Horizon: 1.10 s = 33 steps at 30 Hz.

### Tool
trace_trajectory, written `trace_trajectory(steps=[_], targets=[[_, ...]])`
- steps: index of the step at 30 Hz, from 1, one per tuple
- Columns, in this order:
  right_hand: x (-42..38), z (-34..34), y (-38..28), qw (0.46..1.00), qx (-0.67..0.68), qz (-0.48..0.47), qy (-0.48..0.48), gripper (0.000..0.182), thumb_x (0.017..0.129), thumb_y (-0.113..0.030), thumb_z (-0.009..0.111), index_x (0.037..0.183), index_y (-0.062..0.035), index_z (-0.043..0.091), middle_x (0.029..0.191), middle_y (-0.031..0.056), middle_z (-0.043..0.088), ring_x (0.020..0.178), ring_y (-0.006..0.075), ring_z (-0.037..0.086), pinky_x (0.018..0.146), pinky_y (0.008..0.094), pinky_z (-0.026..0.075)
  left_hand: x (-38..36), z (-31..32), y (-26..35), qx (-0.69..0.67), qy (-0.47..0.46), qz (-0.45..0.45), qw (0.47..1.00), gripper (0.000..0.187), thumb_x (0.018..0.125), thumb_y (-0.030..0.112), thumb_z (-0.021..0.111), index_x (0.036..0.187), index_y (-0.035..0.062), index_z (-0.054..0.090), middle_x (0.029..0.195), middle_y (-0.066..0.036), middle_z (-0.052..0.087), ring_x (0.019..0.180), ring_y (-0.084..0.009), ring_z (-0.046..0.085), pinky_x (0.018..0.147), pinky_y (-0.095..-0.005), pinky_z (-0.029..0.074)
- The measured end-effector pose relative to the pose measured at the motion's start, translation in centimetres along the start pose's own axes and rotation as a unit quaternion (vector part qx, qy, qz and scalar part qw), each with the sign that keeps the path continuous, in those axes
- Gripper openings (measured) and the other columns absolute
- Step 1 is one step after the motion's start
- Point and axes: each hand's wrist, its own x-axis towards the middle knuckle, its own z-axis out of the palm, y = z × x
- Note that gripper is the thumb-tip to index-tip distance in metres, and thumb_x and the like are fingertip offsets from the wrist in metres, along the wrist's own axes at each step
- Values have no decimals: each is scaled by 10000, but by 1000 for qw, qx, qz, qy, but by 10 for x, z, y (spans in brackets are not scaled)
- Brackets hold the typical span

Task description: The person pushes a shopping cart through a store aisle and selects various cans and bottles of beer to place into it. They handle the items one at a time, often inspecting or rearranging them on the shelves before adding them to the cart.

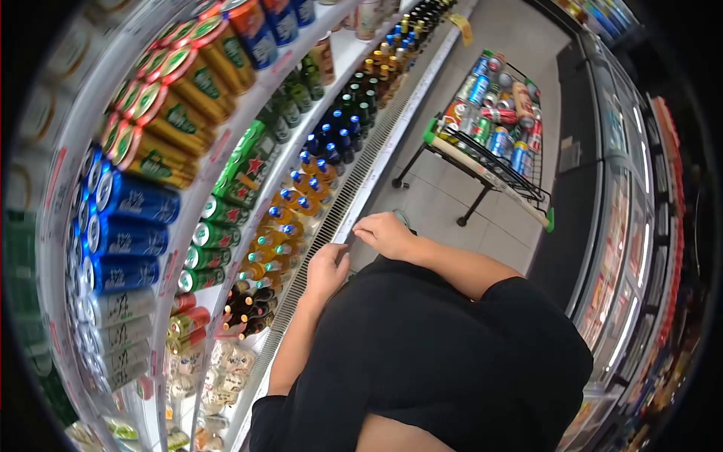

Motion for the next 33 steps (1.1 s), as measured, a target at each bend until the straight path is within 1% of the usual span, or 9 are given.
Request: trace_trajectory(steps=[4, 11, 13, 15, 16, 20, 23, 27, 33], targets=[[-7, -93, 28, 990, -20, 76, 114, 188, 934, -207, 697, 937, -28, 754, 822, 193, 719, 751, 387, 693, 677, 452, 546, 70, 14, 56, -7, -43, 57, 997, 220, 889, 119, 701, 1074, 0, 714, 1023, -182, 723, 985, -363, 703, 882, -419, 552], [-24, -245, 133, 948, -86, 216, 220, 382, 951, -299, 694, 693, -20, 651, 671, 202, 632, 643, 400, 629, 611, 497, 473, 200, 88, 148, -38, -120, 97, 987, 232, 896, 105, 702, 1098, -9, 697, 1038, -186, 726, 1003, -357, 705, 901, -404, 549], [-36, -279, 196, 917, -136, 268, 264, 323, 956, -272, 686, 769, -9, 679, 655, 197, 634, 606, 372, 640, 582, 463, 476, 235, 123, 168, -47, -154, 115, 980, 240, 894, 105, 706, 1104, -10, 694, 1040, -187, 723, 1004, -360, 703, 898, -407, 549], [-57, -308, 272, 898, -135, 328, 261, 272, 931, -266, 681, 1007, -11, 738, 857, 194, 738, 824, 368, 724, 764, 462, 559, 269, 161, 193, -56, -184, 122, 974, 244, 891, 105, 708, 1106, -11, 693, 1041, -190, 720, 1002, -371, 697, 892, -413, 550], [-68, -318, 307, 881, -186, 366, 234, 404, 906, -336, 700, 1085, 25, 717, 947, 226, 744, 907, 387, 717, 828, 472, 558, 286, 180, 205, -60, -197, 127, 970, 247, 890, 105, 709, 1107, -11, 693, 1042, -191, 718, 1001, -377, 694, 889, -416, 550], [-83, -347, 393, 836, -133, 512, 145, 547, 844, -436, 733, 1055, 68, 701, 996, 290, 722, 963, 443, 699, 863, 514, 553, 343, 255, 242, -45, -254, 179, 949, 311, 893, 166, 699, 1149, -10, 679, 1108, -199, 695, 1037, -400, 670, 920, -455, 544], [-64, -361, 403, 805, -109, 571, 122, 539, 858, -417, 733, 1125, 48, 686, 1105, 271, 701, 1060, 432, 664, 918, 493, 536, 381, 310, 243, 46, -313, 146, 937, 395, 903, 210, 691, 1226, -14, 653, 1196, -229, 672, 1122, -399, 651, 975, -450, 519], [-39, -345, 427, 853, -258, 381, 247, 455, 834, -304, 788, 1129, 22, 670, 1161, 223, 654, 1139, 396, 602, 986, 479, 504, 430, 388, 208, 134, -362, -11, 922, 560, 841, 302, 736, 1271, -33, 609, 1216, -277, 659, 1148, -417, 644, 1006, -468, 506], [34, -355, 455, 832, -283, 475, 44, 466, 871, -426, 742, 1092, -18, 706, 1156, 180, 703, 1125, 344, 610, 948, 443, 522, 457, 460, 169, 152, -411, -176, 881, 791, 825, 443, 754, 1315, -125, 505, 1248, -314, 655, 1193, -423, 648, 1018, -472, 507]])
